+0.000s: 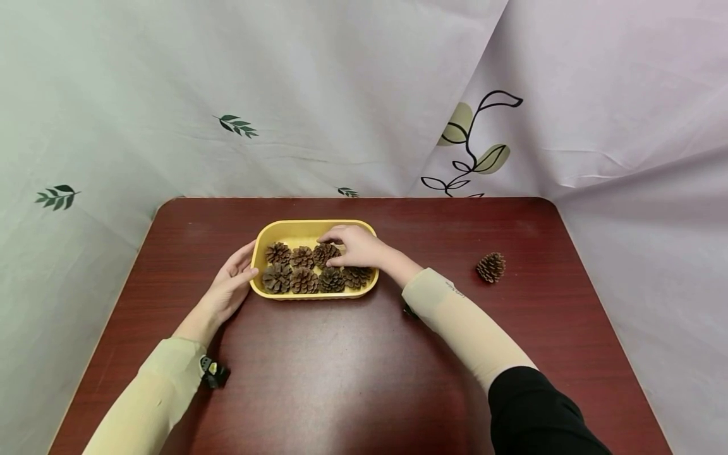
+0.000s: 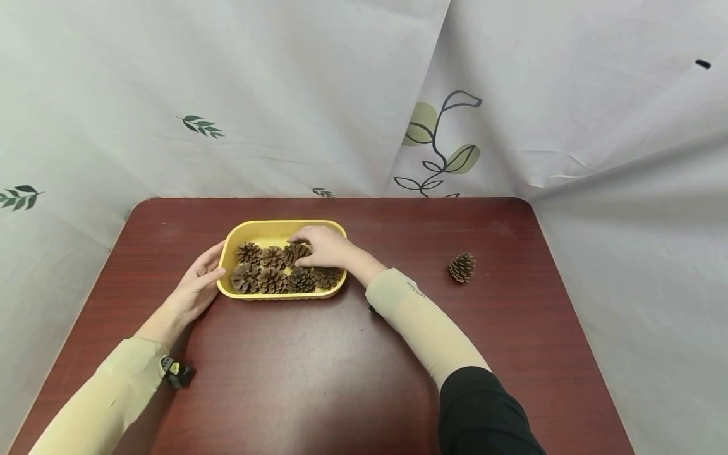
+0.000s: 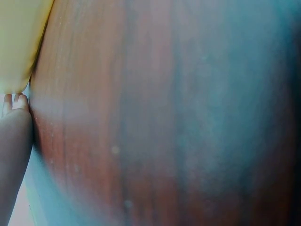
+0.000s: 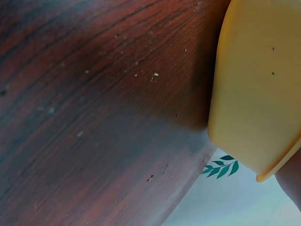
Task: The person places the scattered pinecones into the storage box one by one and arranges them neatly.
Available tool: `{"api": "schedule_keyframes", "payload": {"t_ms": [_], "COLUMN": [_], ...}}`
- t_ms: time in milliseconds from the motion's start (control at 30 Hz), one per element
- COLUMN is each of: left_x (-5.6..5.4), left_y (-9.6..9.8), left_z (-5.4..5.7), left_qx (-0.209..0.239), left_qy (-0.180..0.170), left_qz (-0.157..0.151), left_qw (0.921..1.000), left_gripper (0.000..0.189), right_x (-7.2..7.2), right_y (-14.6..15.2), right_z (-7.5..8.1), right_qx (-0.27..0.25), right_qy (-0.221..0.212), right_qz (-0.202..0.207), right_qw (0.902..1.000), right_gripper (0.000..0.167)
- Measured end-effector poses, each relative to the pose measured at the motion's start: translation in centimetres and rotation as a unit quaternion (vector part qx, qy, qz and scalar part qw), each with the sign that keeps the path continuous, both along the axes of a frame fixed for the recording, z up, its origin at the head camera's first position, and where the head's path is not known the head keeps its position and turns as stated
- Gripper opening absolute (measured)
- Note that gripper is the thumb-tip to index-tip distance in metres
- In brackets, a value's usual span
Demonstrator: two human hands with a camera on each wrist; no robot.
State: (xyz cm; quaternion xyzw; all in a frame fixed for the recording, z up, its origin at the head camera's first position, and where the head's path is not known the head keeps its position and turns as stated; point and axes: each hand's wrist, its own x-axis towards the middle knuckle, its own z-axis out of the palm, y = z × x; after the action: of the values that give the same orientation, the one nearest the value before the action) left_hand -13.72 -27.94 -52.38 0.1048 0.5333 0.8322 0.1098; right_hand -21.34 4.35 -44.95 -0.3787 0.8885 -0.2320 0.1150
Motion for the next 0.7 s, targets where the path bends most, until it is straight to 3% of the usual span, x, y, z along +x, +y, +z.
{"api": "schedule_keyframes", "payload": {"t_ms": [700], "left_x": [0.0], "left_y": [0.1], "left_z": [0.0], "left_qx": [0.005], "left_qy": [0.003], "left_qz": [0.000], "left_qw": [1.0000], "left_gripper": [0.058], "right_x": [0.2], "right_y": [1.7], "right_z": [0.9], "right_qx": [-0.044], "right_qy": [-0.017], "right_qz": [-0.035], "right_qw": [0.9983], "right_gripper": [0.051]}}
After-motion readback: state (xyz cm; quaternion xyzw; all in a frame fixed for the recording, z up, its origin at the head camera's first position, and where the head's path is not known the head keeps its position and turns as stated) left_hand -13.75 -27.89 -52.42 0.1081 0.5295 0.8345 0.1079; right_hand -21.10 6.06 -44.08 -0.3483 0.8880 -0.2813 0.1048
